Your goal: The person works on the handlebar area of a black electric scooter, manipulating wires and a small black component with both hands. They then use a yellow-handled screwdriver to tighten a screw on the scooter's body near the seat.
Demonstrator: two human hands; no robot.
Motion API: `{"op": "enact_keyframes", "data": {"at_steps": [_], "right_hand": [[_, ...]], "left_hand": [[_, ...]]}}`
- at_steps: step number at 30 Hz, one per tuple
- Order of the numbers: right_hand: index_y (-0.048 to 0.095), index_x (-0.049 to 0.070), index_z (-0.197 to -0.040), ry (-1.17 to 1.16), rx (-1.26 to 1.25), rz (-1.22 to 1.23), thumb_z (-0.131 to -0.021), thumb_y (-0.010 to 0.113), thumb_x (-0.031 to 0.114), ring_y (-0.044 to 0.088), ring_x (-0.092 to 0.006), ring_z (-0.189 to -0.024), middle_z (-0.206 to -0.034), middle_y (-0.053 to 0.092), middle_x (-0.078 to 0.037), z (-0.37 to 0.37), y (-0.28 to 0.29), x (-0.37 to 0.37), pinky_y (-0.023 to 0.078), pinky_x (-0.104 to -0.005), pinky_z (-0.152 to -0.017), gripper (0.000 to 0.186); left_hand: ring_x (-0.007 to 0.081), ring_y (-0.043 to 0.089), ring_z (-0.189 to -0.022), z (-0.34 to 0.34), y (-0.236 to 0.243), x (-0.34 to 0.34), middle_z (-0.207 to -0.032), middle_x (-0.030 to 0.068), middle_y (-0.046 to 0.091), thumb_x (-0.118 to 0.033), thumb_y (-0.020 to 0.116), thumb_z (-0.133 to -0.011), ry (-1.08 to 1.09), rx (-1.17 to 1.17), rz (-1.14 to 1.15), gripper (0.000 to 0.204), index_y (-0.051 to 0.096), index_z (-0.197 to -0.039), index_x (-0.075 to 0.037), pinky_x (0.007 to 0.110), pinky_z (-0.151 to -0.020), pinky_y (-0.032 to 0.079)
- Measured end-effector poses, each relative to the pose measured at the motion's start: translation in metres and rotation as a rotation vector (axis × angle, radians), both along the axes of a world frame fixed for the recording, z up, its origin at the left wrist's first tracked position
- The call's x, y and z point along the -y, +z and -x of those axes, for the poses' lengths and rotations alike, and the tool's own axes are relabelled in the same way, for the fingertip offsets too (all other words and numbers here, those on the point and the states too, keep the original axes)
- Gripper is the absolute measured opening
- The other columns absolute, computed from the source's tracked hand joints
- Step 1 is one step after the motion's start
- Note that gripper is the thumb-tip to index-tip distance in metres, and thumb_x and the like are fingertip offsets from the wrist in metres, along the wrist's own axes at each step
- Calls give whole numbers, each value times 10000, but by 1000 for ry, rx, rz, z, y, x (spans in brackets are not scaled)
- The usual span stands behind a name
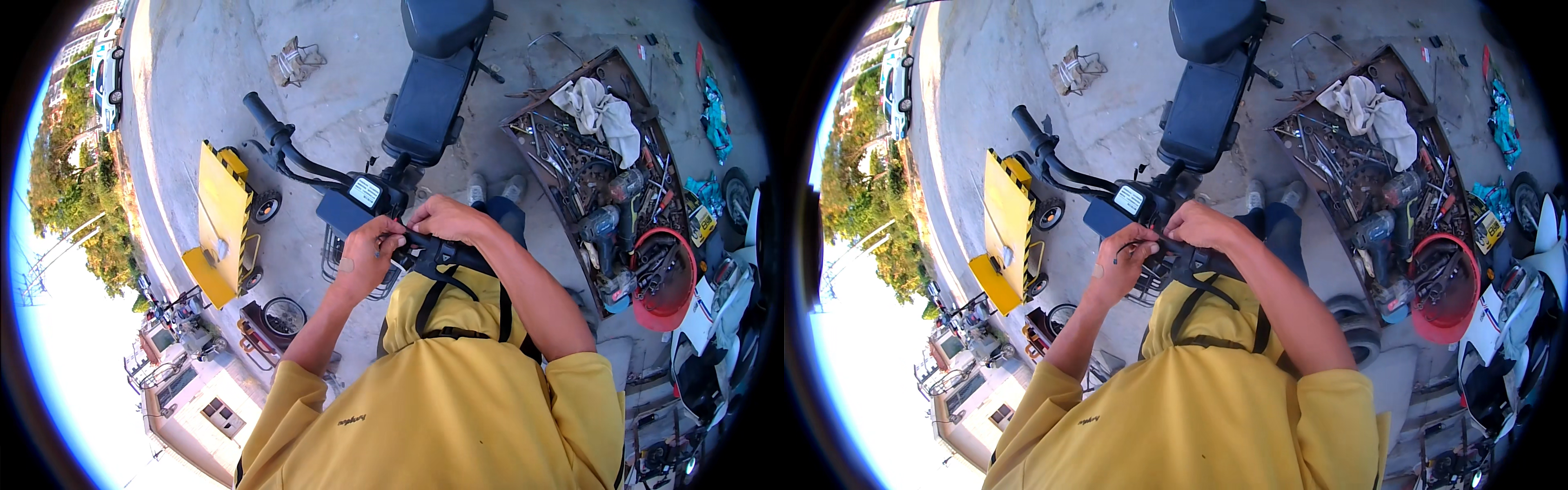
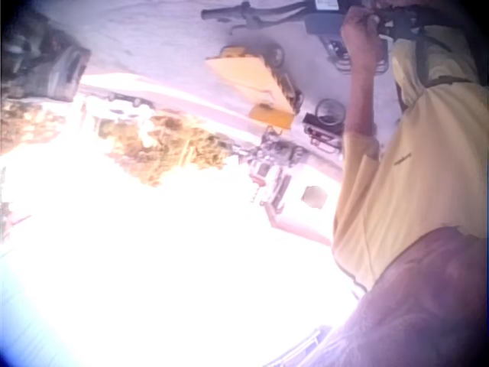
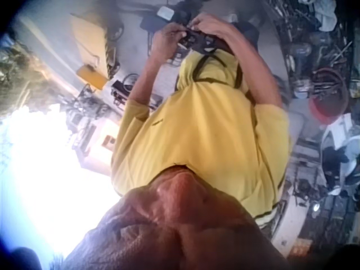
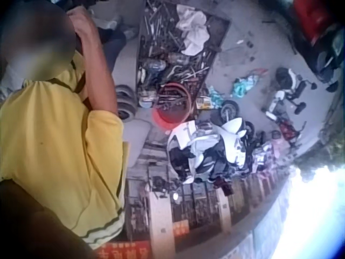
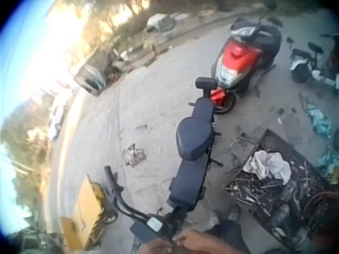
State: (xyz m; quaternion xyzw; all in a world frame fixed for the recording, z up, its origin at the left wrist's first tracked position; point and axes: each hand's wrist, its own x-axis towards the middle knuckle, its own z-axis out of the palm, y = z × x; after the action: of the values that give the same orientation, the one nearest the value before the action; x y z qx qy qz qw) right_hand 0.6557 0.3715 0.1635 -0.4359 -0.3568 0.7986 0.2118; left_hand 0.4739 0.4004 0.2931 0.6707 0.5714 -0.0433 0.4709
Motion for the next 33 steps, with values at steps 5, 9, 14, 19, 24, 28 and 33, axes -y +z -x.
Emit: {"op": "enact_keyframes", "data": {"at_steps": [5,9,14,19,24,28,33], "right_hand": [[787,-19,-1159,7,-32,5,-919,732,81,682,-144,-885,-995,776,-90,-9,-13,6,542,-320,-794,265],[791,-1,-1175,-46,-111,29,-894,753,160,721,-193,-922,-1019,791,-140,-17,-25,11,548,-342,-840,326],[696,-25,-1299,-177,-125,-77,-907,754,311,715,-229,-1069,-1161,760,-162,-42,-10,22,536,-348,-921,520],[562,35,-1428,-151,530,-517,-715,864,524,677,-357,-1129,-1212,726,-201,-36,46,61,362,-528,-1112,916],[556,34,-1364,-119,555,-448,-730,856,436,682,-327,-1112,-1075,757,-156,-45,42,55,348,-574,-1103,809],[546,49,-1427,-233,566,-480,-726,865,432,686,-334,-1103,-1052,746,-158,-46,34,52,365,-520,-1116,860],[521,44,-1437,-58,420,-324,-704,893,416,709,-351,-1053,-1055,752,-168,-53,29,27,405,-511,-1069,902]], "left_hand": [[124,664,-853,-7,-5,8,-956,59,726,24,697,-963,-20,28,-45,103,710,-1064,17,278,-815,552],[107,654,-840,-20,-10,12,-938,50,720,18,692,-970,-9,-10,-77,97,705,-1066,8,273,-795,547],[91,652,-840,-40,-15,12,-914,34,718,-1,703,-974,111,-32,-13,91,704,-1064,-6,269,-767,535],[83,643,-809,-60,-15,11,-884,24,719,-22,728,-963,130,-108,-39,92,711,-1053,-15,265,-737,530],[93,659,-797,-69,-24,-1,-898,35,735,-11,744,-943,52,-118,-40,107,718,-1046,-10,278,-732,545],[137,688,-783,-75,-30,-10,-881,81,738,-2,756,-929,19,-120,-70,123,717,-1044,19,295,-734,551],[145,698,-812,-56,-42,-21,-927,67,750,4,780,-915,15,-47,-54,141,729,-1046,10,305,-758,568]]}}
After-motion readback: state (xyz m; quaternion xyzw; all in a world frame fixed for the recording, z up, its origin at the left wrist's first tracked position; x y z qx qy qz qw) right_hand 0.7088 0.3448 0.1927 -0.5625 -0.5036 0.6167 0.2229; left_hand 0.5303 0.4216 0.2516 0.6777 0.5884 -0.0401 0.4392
